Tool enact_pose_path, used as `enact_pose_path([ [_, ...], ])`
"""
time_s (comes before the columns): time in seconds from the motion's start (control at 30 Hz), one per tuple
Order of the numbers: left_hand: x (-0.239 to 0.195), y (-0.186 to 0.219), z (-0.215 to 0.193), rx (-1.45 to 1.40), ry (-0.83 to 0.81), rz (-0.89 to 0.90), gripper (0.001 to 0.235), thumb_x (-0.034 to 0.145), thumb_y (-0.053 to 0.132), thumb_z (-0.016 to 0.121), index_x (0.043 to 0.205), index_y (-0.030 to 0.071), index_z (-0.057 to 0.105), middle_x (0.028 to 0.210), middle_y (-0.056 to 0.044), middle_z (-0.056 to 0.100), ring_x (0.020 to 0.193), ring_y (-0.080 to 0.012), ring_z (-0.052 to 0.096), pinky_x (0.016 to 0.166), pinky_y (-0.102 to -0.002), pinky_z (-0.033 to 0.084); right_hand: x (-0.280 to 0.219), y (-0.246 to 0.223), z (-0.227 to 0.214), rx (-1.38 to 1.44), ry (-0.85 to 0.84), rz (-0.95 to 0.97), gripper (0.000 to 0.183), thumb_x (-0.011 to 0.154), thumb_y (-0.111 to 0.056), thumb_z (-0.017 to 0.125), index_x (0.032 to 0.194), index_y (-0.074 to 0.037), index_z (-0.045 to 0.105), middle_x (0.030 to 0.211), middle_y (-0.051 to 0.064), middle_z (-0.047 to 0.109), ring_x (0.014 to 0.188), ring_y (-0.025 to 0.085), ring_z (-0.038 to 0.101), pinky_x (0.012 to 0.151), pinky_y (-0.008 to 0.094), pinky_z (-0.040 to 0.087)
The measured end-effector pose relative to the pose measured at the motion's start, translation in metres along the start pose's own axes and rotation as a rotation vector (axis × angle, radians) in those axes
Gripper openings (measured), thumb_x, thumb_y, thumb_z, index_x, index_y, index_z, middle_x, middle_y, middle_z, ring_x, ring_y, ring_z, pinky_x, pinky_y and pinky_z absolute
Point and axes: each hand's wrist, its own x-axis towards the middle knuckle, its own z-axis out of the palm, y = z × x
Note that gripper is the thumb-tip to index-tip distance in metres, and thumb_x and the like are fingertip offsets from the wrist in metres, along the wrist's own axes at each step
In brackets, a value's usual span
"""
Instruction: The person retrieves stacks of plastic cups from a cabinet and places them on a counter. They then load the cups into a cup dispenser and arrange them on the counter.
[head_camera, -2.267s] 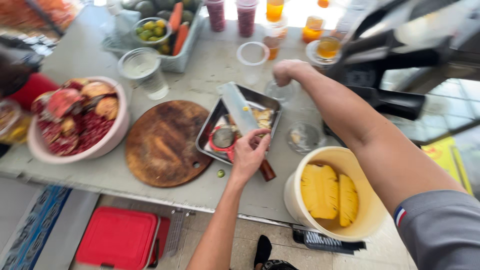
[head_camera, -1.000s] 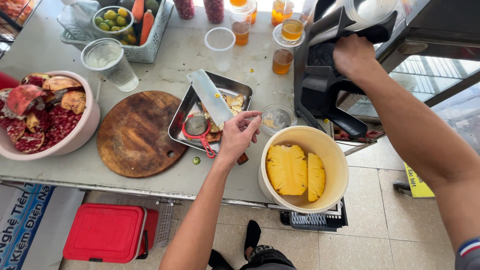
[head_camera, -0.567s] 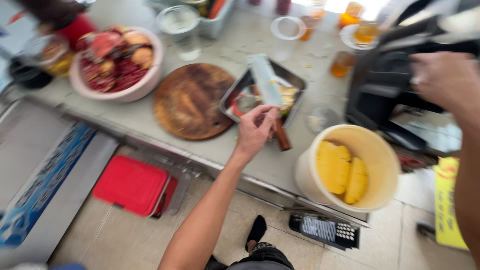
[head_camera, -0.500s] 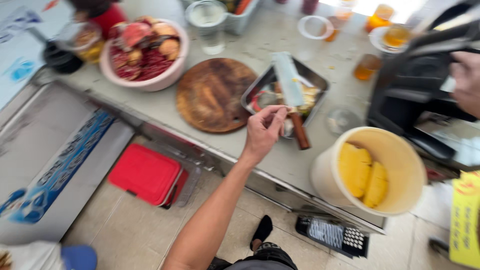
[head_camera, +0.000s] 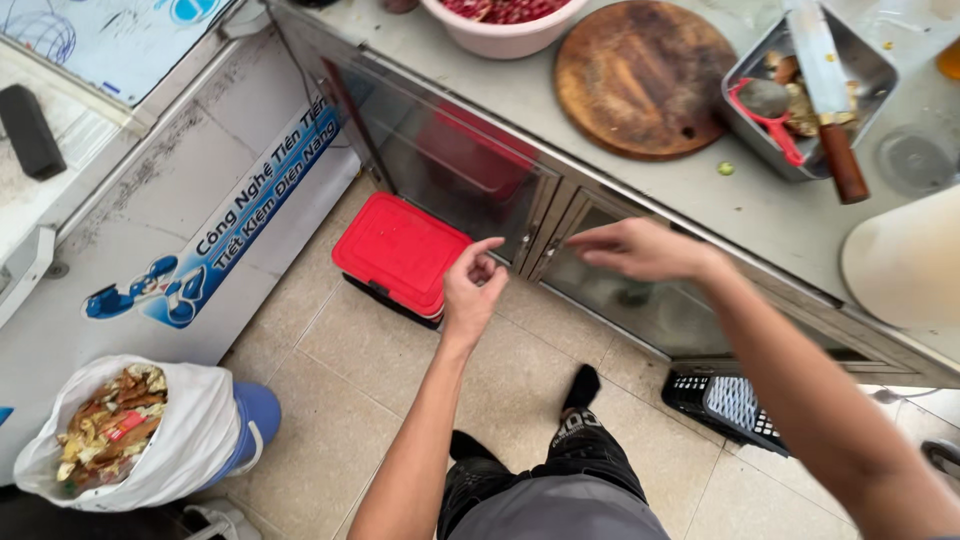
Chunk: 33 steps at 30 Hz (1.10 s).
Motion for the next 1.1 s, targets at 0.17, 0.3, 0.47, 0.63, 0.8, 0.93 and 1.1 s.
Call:
enact_pose_path([
  [0.17, -0.014, -0.018, -0.072, -0.092, 0.018, -0.268, 0.047, 0.082, 0.006, 0.082, 0.126, 0.002, 0.067, 0.081, 0.004, 0.065, 0.071, -0.0026, 0.063, 0.065, -0.020, 0.054, 0.099, 0.072, 0.119, 0.197, 0.016, 0.179, 0.054, 0.099, -0.032, 0.062, 0.148, -0.011, 0.055, 0.135, 0.011, 0.071, 0.124, 0.023, 0.066, 0.107, 0.035, 0.050],
  [0.3, -0.011, -0.028, -0.098, 0.019, -0.015, -0.409, 0.048, 0.083, 0.012, 0.084, 0.127, 0.002, 0.069, 0.083, -0.004, 0.076, 0.074, -0.0067, 0.068, 0.061, -0.022, 0.050, 0.140, 0.141, 0.191, 0.609, 0.086, 0.504, 0.067, 0.092, -0.025, 0.064, 0.155, -0.015, 0.042, 0.146, 0.010, 0.059, 0.121, 0.024, 0.066, 0.096, 0.038, 0.057],
  [0.47, 0.015, -0.057, -0.101, -0.032, -0.103, -0.473, 0.037, 0.098, 0.027, 0.068, 0.124, 0.001, 0.070, 0.087, -0.008, 0.079, 0.080, -0.0138, 0.076, 0.065, -0.025, 0.055, 0.194, 0.208, 0.241, 0.878, 0.332, 0.725, 0.062, 0.098, -0.028, 0.057, 0.157, -0.015, 0.041, 0.150, 0.007, 0.056, 0.115, 0.025, 0.069, 0.092, 0.037, 0.057],
  [0.63, 0.052, -0.110, -0.098, -0.035, -0.136, -0.488, 0.039, 0.105, 0.032, 0.056, 0.124, 0.001, 0.071, 0.105, -0.008, 0.078, 0.099, -0.0139, 0.076, 0.076, -0.029, 0.058, 0.266, 0.264, 0.273, 1.078, 0.555, 0.842, 0.066, 0.100, -0.023, 0.055, 0.159, -0.014, 0.027, 0.148, 0.008, 0.057, 0.114, 0.031, 0.069, 0.088, 0.041, 0.057],
  [0.8, 0.069, -0.150, -0.116, -0.015, -0.166, -0.523, 0.037, 0.103, 0.028, 0.056, 0.130, 0.006, 0.066, 0.116, -0.008, 0.076, 0.108, -0.0154, 0.072, 0.087, -0.032, 0.058, 0.306, 0.290, 0.303, 1.219, 0.788, 0.799, 0.050, 0.105, -0.029, 0.058, 0.150, -0.011, 0.044, 0.145, 0.016, 0.055, 0.117, 0.034, 0.068, 0.082, 0.044, 0.054],
  [0.93, 0.078, -0.159, -0.135, 0.027, -0.213, -0.536, 0.035, 0.102, 0.027, 0.058, 0.128, 0.005, 0.068, 0.111, -0.011, 0.078, 0.104, -0.0195, 0.074, 0.085, -0.034, 0.057, 0.311, 0.282, 0.303, 1.190, 0.885, 0.815, 0.050, 0.106, -0.042, 0.047, 0.147, -0.016, 0.035, 0.149, 0.007, 0.053, 0.099, 0.030, 0.074, 0.083, 0.042, 0.058],
  [1.1, 0.094, -0.138, -0.151, 0.191, -0.238, -0.238, 0.034, 0.103, 0.029, 0.061, 0.124, 0.003, 0.070, 0.111, -0.012, 0.078, 0.108, -0.0222, 0.075, 0.092, -0.034, 0.056, 0.304, 0.256, 0.331, 1.064, 0.932, 0.815, 0.053, 0.107, -0.042, 0.045, 0.148, -0.011, 0.034, 0.148, 0.013, 0.054, 0.085, 0.033, 0.077, 0.073, 0.041, 0.061],
])
